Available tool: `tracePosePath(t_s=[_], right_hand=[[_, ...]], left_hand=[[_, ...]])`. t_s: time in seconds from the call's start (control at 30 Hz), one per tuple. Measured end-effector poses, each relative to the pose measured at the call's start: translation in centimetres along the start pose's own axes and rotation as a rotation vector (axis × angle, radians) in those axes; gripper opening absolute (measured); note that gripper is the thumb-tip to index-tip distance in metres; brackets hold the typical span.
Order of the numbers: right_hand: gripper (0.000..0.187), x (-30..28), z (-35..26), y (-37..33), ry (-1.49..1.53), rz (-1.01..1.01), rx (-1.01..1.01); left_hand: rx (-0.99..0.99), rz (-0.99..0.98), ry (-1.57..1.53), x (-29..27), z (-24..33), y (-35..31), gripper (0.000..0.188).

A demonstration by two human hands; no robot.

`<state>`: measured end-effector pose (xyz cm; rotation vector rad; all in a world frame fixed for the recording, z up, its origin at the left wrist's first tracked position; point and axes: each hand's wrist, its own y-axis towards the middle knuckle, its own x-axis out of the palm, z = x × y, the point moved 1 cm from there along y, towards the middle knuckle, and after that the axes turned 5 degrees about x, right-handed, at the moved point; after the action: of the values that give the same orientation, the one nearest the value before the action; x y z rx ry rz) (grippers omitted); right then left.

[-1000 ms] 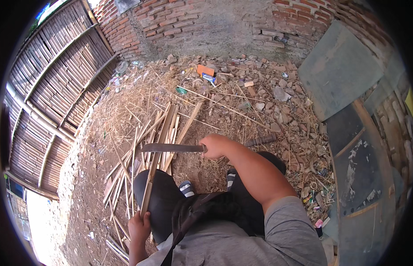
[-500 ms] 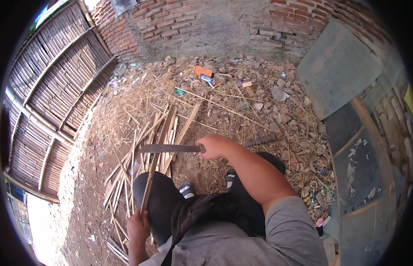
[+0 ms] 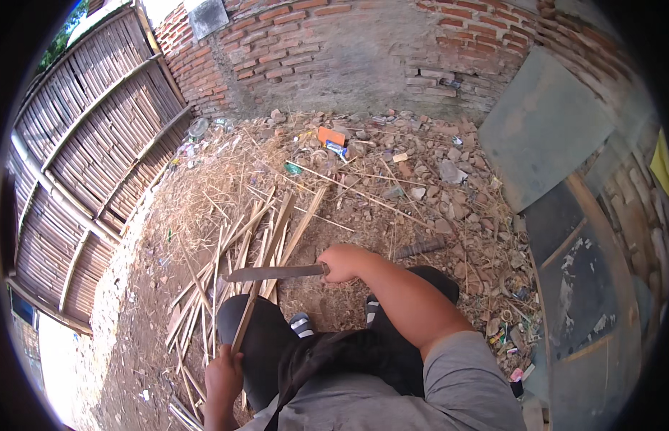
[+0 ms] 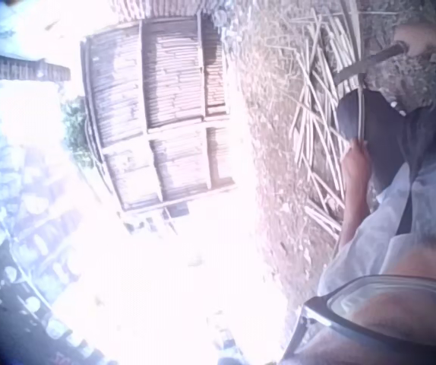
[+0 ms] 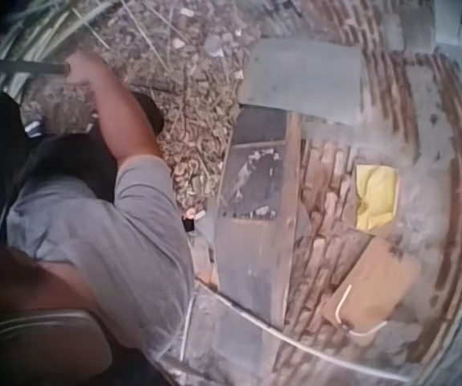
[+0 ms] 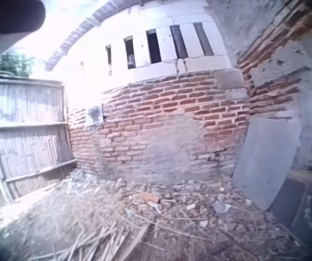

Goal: The person is shaving a thin strip of bamboo with a machete while holding the wood against their leg.

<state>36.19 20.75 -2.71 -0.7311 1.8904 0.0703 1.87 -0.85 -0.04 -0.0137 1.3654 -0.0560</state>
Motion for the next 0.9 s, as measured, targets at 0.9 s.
tracePosePath(t_s=[0.9], right_hand=[[0.042, 1.1, 2.2, 0.0, 0.054, 0.104, 0.063]], left_hand=[[0.014, 0.026, 0.056, -0.5, 1.3, 0.7, 0.024]])
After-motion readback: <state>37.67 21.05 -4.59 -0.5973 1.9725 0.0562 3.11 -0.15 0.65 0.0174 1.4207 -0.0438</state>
